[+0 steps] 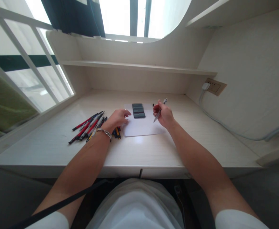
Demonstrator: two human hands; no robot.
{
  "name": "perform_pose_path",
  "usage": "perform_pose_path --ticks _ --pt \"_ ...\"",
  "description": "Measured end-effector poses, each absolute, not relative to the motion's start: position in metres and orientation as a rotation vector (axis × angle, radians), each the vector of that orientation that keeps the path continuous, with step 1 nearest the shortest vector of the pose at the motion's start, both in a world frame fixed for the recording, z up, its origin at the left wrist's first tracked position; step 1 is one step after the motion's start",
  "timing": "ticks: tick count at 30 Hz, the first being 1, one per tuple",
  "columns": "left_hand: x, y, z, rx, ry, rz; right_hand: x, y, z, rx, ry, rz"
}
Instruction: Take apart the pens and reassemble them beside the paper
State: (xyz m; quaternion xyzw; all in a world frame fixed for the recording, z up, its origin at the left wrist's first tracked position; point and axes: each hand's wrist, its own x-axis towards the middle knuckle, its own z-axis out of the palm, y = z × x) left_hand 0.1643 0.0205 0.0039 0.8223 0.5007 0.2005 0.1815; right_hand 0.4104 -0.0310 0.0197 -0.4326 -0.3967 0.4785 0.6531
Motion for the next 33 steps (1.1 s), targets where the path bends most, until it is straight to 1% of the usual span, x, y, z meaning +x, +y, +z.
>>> perform_pose_path --ticks 5,11,12,15,17,23,28,33 --pt "0.162 0.021 0.005 2.276 1.459 0.519 0.396 -0.029 0.008 -1.227 -0.972 1.027" --pt "0.162 0.023 0.002 2.266 1.465 0.491 0.374 -0.034 0.003 -1.169 -1.085 1.28" --pt "0.162 0.023 0.002 2.271 1.465 0.487 0.371 -0.034 0.001 -1.172 -1.118 1.264" --pt "0.163 0.022 0.002 2.283 1.468 0.482 0.365 -0.03 -0.008 -1.253 -1.226 1.017" --pt "0.164 0.021 0.003 2.282 1.467 0.487 0.364 -0.027 -0.014 -1.315 -1.266 0.909" --pt "0.164 0.02 0.002 2.257 1.459 0.516 0.366 -0.018 -0.021 -1.319 -1.328 0.99" --pt "0.163 0.02 0.0 2.302 1.461 0.51 0.363 -0.018 -0.026 -1.323 -1.406 0.887" --pt "0.164 0.019 0.001 2.339 1.48 0.447 0.358 -0.021 -0.028 -1.32 -1.444 0.88"
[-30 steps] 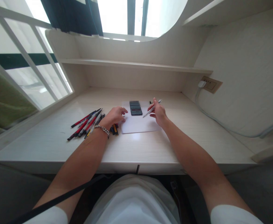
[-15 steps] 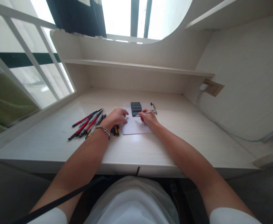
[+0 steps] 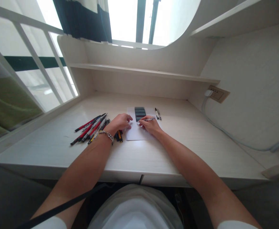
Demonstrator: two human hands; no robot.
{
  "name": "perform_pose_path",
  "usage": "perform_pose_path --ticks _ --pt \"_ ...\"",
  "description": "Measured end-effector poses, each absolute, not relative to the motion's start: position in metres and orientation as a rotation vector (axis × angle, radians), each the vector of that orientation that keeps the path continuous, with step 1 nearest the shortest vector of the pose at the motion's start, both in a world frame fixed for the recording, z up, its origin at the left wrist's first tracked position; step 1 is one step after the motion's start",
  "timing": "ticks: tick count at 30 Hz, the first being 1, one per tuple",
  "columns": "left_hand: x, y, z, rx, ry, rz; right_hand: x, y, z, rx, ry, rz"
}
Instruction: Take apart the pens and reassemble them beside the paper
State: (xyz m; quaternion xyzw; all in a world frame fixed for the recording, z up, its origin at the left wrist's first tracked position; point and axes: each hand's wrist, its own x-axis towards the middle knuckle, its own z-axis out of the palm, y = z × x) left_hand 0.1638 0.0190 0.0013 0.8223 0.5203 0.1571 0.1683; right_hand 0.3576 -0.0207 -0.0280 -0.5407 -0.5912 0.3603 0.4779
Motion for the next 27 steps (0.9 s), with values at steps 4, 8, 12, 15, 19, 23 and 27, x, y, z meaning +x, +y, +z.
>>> perform_pose_path --ticks 4,8,12,15,19,23,27 --pt "0.165 0.018 0.004 2.34 1.5 0.388 0.356 -0.019 -0.03 -1.35 -1.521 0.821" --pt "0.166 0.019 0.002 2.327 1.508 0.391 0.357 -0.016 -0.031 -1.416 -1.561 0.722" --pt "0.165 0.021 -0.001 2.301 1.502 0.444 0.359 -0.014 -0.032 -1.426 -1.504 0.733" --pt "0.165 0.022 -0.003 2.286 1.491 0.48 0.358 -0.014 -0.033 -1.416 -1.477 0.762" --pt "0.164 0.024 -0.004 2.288 1.481 0.479 0.357 -0.017 -0.028 -1.405 -1.419 0.806" --pt "0.164 0.024 -0.003 2.292 1.474 0.516 0.361 -0.021 -0.016 -1.31 -1.346 0.887" --pt "0.17 0.02 -0.002 2.277 1.326 0.695 0.369 -0.025 -0.006 -1.171 -1.229 1.004"
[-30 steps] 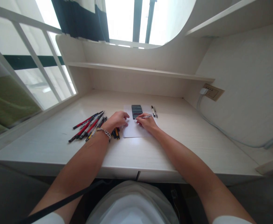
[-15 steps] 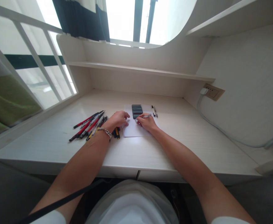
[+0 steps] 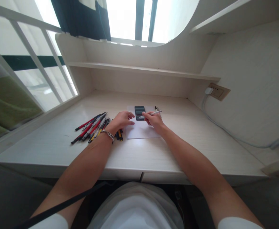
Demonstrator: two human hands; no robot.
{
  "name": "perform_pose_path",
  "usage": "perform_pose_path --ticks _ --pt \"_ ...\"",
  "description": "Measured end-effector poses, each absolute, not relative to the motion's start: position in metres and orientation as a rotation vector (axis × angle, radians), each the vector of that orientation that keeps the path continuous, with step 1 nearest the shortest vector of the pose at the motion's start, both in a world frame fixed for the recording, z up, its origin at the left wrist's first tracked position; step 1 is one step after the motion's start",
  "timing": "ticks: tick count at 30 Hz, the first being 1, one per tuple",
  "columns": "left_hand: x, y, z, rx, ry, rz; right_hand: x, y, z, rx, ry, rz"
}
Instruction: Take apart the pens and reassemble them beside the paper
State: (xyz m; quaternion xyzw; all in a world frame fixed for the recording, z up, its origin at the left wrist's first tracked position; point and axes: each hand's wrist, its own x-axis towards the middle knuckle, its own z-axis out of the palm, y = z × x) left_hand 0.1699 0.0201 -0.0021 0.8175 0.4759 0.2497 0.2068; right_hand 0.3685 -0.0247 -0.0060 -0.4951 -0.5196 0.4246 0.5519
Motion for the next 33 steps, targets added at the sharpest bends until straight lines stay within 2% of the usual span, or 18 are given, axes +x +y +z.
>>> perform_pose_path --ticks 8,19,33 --pt "0.192 -0.001 0.007 2.198 0.851 0.88 0.37 -0.032 -0.003 -0.993 -1.185 1.294" --pt "0.189 0.007 0.002 2.136 1.089 1.011 0.402 -0.025 0.006 -1.192 -1.051 1.145" --pt "0.187 0.006 0.006 2.112 1.139 1.109 0.399 -0.029 0.003 -1.372 -1.273 1.131"
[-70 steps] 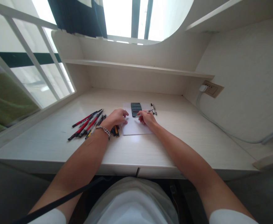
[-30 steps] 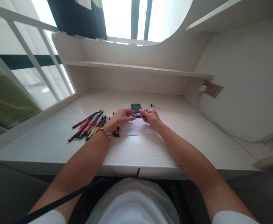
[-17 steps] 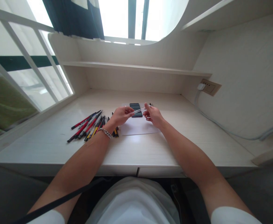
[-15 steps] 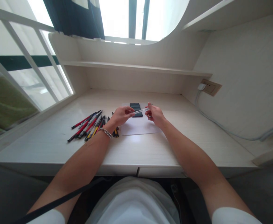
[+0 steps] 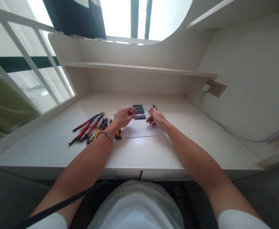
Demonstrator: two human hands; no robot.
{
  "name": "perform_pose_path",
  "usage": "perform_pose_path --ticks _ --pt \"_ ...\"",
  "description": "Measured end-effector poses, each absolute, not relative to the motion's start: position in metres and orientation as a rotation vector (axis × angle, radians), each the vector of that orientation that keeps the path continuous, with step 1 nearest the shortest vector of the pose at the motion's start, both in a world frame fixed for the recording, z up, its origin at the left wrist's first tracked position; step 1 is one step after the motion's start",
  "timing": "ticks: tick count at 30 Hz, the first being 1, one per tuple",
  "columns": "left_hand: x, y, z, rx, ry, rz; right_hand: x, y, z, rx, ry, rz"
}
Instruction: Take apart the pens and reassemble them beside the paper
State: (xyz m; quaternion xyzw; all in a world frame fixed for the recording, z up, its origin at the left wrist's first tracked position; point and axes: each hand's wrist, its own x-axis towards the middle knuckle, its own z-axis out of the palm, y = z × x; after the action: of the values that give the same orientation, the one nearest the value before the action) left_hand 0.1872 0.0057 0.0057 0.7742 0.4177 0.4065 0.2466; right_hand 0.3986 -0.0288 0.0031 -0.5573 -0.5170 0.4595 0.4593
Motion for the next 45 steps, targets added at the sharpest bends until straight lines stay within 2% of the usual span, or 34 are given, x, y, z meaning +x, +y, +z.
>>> perform_pose_path --ticks 8,12,16,22,33,45 --pt "0.178 0.018 0.001 1.931 1.078 1.212 0.414 -0.034 0.009 -1.303 -1.874 0.577" --pt "0.181 0.016 0.003 1.838 0.995 1.259 0.417 -0.041 0.014 -1.32 -1.981 0.519" --pt "0.183 0.014 0.005 1.822 0.995 1.299 0.432 -0.033 0.016 -1.423 -1.888 0.472" --pt "0.179 0.017 0.001 1.975 1.165 1.201 0.484 -0.008 -0.002 -1.82 -1.396 0.095" --pt "0.18 0.015 0.0 2.099 1.223 1.092 0.479 0.004 -0.027 -2.125 -1.387 0.098" --pt "0.179 0.015 0.001 2.122 1.254 1.075 0.481 0.003 -0.027 -2.077 -1.586 0.136"
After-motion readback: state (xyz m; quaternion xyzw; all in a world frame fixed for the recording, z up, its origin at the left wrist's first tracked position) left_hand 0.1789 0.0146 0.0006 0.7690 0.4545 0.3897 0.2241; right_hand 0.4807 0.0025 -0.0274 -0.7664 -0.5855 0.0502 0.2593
